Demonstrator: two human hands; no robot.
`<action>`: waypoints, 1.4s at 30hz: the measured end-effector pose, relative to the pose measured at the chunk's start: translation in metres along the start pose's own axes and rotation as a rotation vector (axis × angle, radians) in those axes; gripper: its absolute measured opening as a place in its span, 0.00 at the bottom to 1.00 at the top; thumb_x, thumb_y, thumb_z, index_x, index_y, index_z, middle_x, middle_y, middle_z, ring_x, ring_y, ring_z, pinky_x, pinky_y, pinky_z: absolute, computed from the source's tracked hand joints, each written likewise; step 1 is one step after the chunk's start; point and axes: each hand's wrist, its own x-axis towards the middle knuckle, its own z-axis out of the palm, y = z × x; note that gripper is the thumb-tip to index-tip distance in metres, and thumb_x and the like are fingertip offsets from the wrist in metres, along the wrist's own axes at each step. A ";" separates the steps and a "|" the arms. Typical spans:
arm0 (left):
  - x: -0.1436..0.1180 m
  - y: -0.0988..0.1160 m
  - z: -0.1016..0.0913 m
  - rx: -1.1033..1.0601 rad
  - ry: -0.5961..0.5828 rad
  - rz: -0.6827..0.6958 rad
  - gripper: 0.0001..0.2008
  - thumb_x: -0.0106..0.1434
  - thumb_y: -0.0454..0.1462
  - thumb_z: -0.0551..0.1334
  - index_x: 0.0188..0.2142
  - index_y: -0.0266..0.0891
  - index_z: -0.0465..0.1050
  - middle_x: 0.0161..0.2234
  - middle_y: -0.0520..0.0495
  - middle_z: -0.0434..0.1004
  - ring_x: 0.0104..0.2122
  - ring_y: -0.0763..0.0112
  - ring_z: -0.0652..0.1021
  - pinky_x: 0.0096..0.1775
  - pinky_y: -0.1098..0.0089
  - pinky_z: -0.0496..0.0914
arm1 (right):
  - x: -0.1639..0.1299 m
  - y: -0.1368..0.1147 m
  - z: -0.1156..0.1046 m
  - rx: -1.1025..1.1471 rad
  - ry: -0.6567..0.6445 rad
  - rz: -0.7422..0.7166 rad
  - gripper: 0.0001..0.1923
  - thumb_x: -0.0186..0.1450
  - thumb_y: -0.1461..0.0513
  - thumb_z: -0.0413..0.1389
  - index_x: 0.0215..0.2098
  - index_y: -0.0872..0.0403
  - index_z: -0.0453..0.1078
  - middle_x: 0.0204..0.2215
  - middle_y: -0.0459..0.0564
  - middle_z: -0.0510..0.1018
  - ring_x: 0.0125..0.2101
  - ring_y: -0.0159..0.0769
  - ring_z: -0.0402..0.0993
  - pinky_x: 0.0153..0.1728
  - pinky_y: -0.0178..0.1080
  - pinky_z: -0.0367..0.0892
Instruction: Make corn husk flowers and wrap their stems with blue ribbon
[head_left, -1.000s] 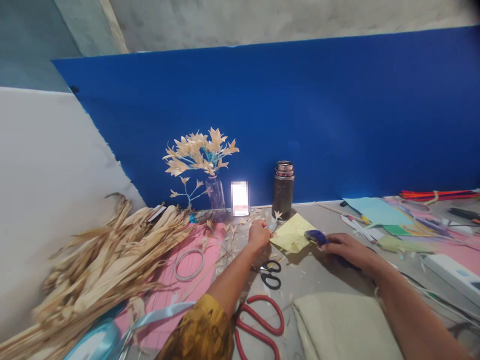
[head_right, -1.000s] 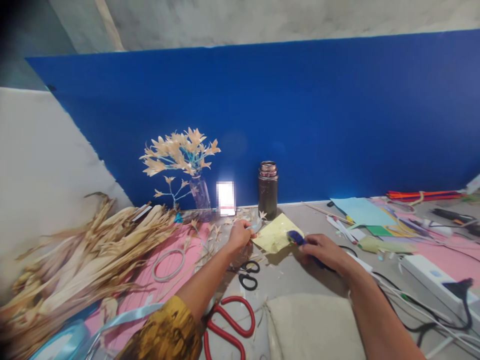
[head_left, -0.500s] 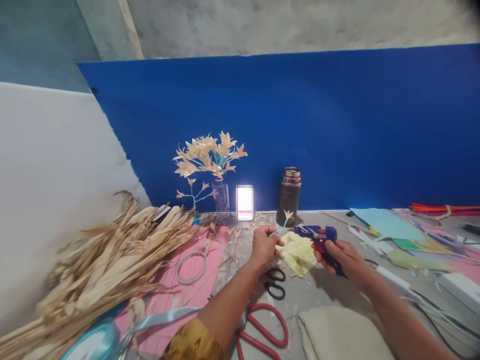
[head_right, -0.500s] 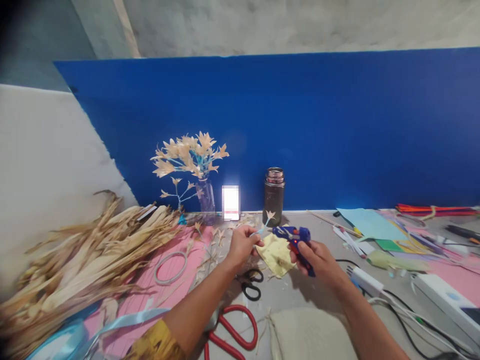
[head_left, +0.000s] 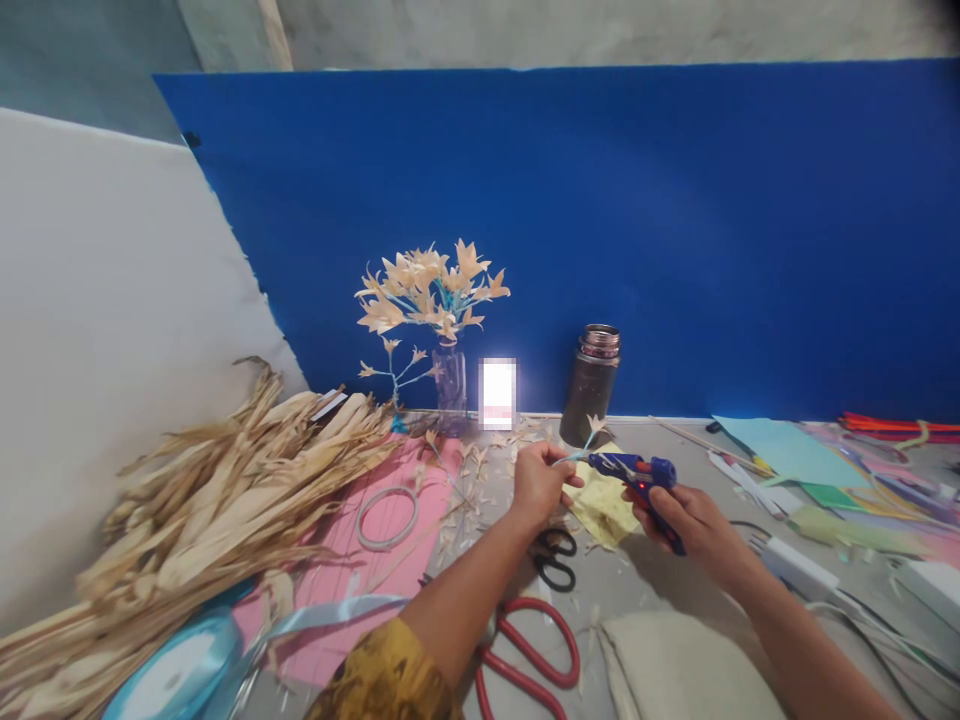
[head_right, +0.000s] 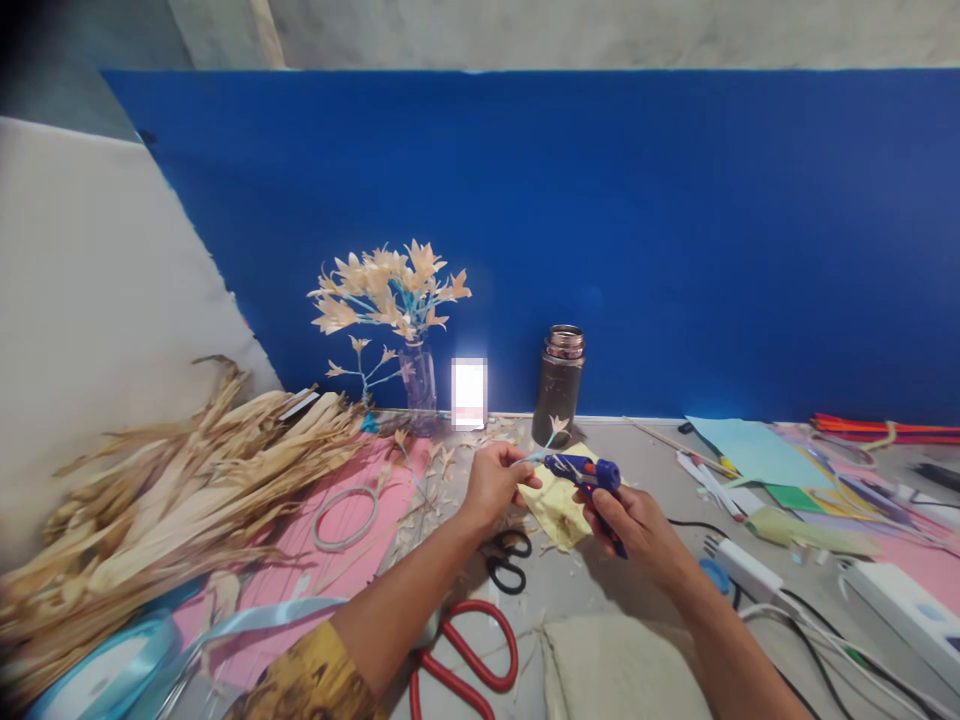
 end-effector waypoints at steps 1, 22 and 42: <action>0.000 0.000 0.000 -0.002 -0.001 -0.001 0.07 0.53 0.29 0.67 0.27 0.35 0.69 0.21 0.51 0.74 0.22 0.66 0.81 0.14 0.79 0.64 | 0.000 0.000 0.000 -0.010 -0.003 0.002 0.36 0.59 0.32 0.50 0.33 0.56 0.72 0.20 0.46 0.72 0.16 0.31 0.64 0.20 0.36 0.57; 0.000 -0.003 -0.001 -0.021 0.009 0.000 0.07 0.53 0.30 0.68 0.28 0.36 0.69 0.22 0.50 0.75 0.24 0.64 0.82 0.14 0.78 0.66 | -0.001 -0.002 0.000 -0.233 -0.012 -0.053 0.31 0.67 0.38 0.42 0.22 0.51 0.63 0.15 0.47 0.71 0.20 0.35 0.65 0.25 0.38 0.58; -0.002 0.000 -0.001 -0.023 0.009 -0.020 0.08 0.54 0.30 0.69 0.28 0.35 0.69 0.22 0.49 0.75 0.24 0.65 0.82 0.15 0.80 0.66 | 0.000 0.001 -0.002 -0.188 -0.007 -0.056 0.32 0.67 0.37 0.43 0.21 0.51 0.64 0.15 0.47 0.72 0.19 0.34 0.65 0.23 0.37 0.58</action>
